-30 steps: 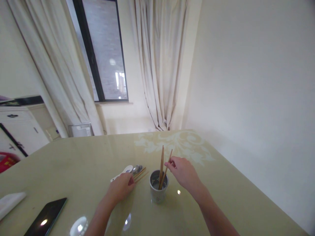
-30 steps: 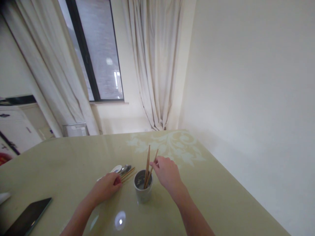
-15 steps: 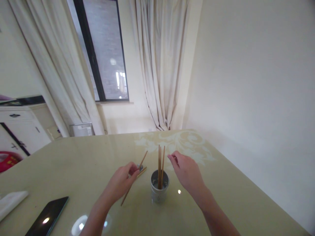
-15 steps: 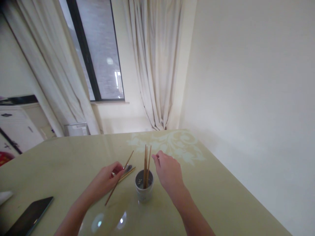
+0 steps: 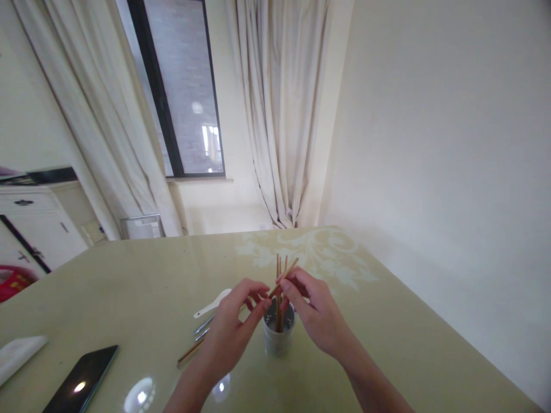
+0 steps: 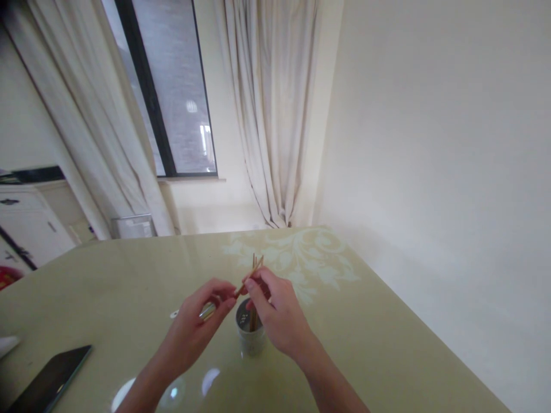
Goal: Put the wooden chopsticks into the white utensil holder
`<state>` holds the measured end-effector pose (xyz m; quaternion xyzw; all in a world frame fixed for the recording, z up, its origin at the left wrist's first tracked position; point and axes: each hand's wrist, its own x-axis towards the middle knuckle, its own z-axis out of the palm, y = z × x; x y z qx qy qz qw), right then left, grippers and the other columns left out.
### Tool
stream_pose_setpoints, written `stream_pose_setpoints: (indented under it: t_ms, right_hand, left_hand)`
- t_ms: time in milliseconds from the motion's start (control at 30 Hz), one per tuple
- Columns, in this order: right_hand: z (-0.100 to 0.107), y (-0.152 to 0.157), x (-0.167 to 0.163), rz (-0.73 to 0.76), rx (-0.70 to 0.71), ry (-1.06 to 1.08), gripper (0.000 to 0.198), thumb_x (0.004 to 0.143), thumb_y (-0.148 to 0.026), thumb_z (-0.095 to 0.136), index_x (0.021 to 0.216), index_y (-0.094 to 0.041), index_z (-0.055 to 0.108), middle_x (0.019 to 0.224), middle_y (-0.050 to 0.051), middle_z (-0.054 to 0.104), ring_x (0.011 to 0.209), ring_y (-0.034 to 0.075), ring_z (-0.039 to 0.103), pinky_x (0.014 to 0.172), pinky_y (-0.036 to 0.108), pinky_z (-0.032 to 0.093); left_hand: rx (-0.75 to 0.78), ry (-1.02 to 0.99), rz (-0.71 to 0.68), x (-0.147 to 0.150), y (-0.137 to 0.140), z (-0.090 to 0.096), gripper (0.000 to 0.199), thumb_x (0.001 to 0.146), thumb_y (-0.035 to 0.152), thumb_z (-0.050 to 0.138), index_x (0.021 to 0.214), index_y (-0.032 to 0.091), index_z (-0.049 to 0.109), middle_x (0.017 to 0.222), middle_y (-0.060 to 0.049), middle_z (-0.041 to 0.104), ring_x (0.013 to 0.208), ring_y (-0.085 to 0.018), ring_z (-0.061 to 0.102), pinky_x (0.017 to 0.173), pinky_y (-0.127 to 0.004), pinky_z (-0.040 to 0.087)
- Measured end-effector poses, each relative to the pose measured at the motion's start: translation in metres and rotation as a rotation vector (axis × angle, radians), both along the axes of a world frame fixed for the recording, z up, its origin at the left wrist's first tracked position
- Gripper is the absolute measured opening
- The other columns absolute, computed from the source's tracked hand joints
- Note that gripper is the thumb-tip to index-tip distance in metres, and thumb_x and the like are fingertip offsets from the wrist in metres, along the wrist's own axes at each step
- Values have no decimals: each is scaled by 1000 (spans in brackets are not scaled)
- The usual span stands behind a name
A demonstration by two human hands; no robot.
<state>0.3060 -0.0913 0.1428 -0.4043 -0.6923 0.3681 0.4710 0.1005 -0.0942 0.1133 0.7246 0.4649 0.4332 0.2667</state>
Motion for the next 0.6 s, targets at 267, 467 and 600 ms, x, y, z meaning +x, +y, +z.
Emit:
stream_pose_setpoints:
  t_ms: [267, 467, 600]
  right_hand:
    - [7, 12, 30, -326, 164, -9, 30, 103, -49, 55, 96, -21, 65, 85, 6, 76, 71, 18, 71, 58, 25, 50]
    - [-3, 22, 31, -360, 156, -374, 29, 104, -39, 49, 87, -22, 64, 76, 4, 74, 66, 18, 67, 60, 27, 45]
    - [-13, 28, 25, -366, 105, -583, 31, 105, -33, 46, 82, -22, 63, 73, 3, 72, 66, 19, 66, 62, 28, 40]
  left_hand:
    - [-229, 519, 181, -44, 40, -41, 20, 102, 30, 49, 99, 21, 67, 100, -6, 75, 89, -22, 69, 79, -31, 47]
    - [-373, 908, 206, -50, 47, -77, 16, 96, 19, 52, 100, 24, 67, 112, -6, 74, 107, -24, 70, 80, -29, 44]
    - [-375, 888, 222, -53, 49, -87, 14, 92, 18, 56, 97, 25, 67, 111, -4, 75, 108, -24, 70, 79, -29, 44]
